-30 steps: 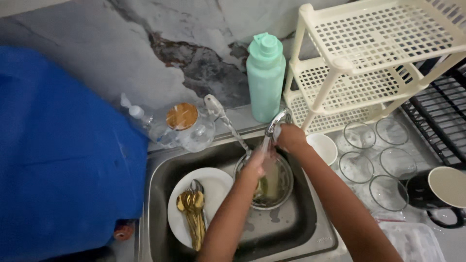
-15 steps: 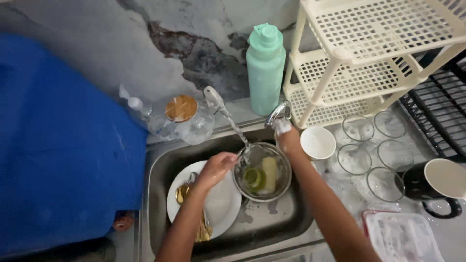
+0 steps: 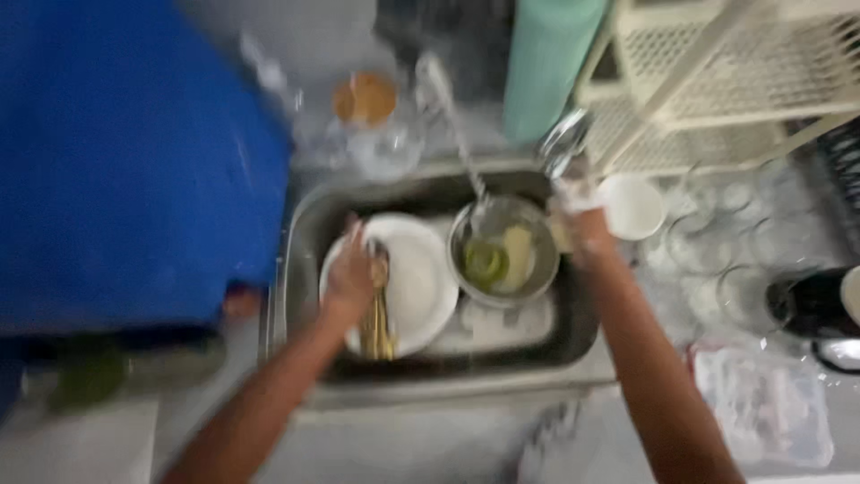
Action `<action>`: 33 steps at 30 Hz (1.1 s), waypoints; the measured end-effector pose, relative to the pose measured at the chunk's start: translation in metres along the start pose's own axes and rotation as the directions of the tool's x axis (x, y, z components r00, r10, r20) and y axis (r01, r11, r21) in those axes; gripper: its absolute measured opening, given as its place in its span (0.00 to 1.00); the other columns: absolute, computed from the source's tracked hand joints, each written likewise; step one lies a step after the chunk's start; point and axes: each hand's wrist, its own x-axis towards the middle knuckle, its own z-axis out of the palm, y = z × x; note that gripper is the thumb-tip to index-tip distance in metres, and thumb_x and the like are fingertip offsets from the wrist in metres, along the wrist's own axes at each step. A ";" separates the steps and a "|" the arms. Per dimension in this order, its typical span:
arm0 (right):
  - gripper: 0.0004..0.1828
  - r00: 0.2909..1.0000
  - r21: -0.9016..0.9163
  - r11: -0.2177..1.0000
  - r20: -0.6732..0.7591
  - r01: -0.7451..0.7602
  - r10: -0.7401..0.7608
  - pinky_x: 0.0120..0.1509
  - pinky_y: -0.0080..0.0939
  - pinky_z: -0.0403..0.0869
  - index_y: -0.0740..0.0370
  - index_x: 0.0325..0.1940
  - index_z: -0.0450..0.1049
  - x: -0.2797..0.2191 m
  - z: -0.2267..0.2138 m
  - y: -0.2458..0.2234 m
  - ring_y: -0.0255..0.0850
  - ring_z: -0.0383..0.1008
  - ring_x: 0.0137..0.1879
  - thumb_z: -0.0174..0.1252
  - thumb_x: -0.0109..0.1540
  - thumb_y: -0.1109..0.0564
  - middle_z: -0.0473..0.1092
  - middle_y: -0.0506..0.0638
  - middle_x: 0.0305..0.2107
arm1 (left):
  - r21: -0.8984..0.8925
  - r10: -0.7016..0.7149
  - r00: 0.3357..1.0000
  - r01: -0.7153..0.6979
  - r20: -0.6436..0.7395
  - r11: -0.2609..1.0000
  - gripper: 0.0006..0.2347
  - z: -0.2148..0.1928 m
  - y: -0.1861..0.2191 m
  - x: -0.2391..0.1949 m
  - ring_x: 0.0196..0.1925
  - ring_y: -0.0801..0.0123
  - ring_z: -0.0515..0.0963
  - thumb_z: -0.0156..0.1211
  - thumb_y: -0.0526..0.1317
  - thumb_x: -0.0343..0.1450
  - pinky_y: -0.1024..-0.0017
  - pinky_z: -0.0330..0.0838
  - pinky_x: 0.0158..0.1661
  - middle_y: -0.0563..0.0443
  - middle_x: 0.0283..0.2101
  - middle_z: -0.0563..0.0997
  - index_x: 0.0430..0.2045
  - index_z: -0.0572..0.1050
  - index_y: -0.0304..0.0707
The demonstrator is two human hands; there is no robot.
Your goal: The person washes various dishes and utensils in a kitchen sink by hand using a soapy sponge, including scrubbing a metal bowl, rinsing silverware, and wiping down plates before setting them aside.
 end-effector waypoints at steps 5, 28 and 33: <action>0.21 0.846 0.003 0.875 -0.253 -0.485 0.470 0.33 0.35 0.76 0.46 0.73 0.64 -0.057 0.029 -0.102 0.32 0.72 0.33 0.51 0.75 0.56 0.65 0.41 0.36 | -0.669 0.027 0.862 -0.413 -0.507 0.617 0.11 -0.024 0.051 -0.082 0.44 0.57 0.83 0.63 0.37 0.66 0.64 0.71 0.53 0.52 0.31 0.82 0.38 0.85 0.62; 0.33 0.797 0.186 0.803 -0.124 -0.566 0.591 0.26 0.30 0.60 0.62 0.71 0.59 -0.173 0.042 -0.126 0.34 0.63 0.24 0.55 0.66 0.47 0.62 0.47 0.21 | -0.907 0.726 0.568 0.096 0.387 0.409 0.24 -0.048 0.192 -0.214 0.78 0.50 0.43 0.37 0.64 0.66 0.47 0.32 0.69 0.58 0.73 0.56 0.57 0.66 0.79; 0.28 0.796 0.219 0.808 -0.163 -0.547 0.583 0.23 0.32 0.60 0.67 0.67 0.60 -0.173 0.056 -0.108 0.35 0.59 0.21 0.55 0.65 0.53 0.58 0.49 0.17 | -0.892 0.787 0.422 0.168 0.450 0.420 0.43 -0.010 0.180 -0.201 0.75 0.54 0.41 0.30 0.70 0.58 0.53 0.34 0.70 0.54 0.75 0.44 0.71 0.47 0.56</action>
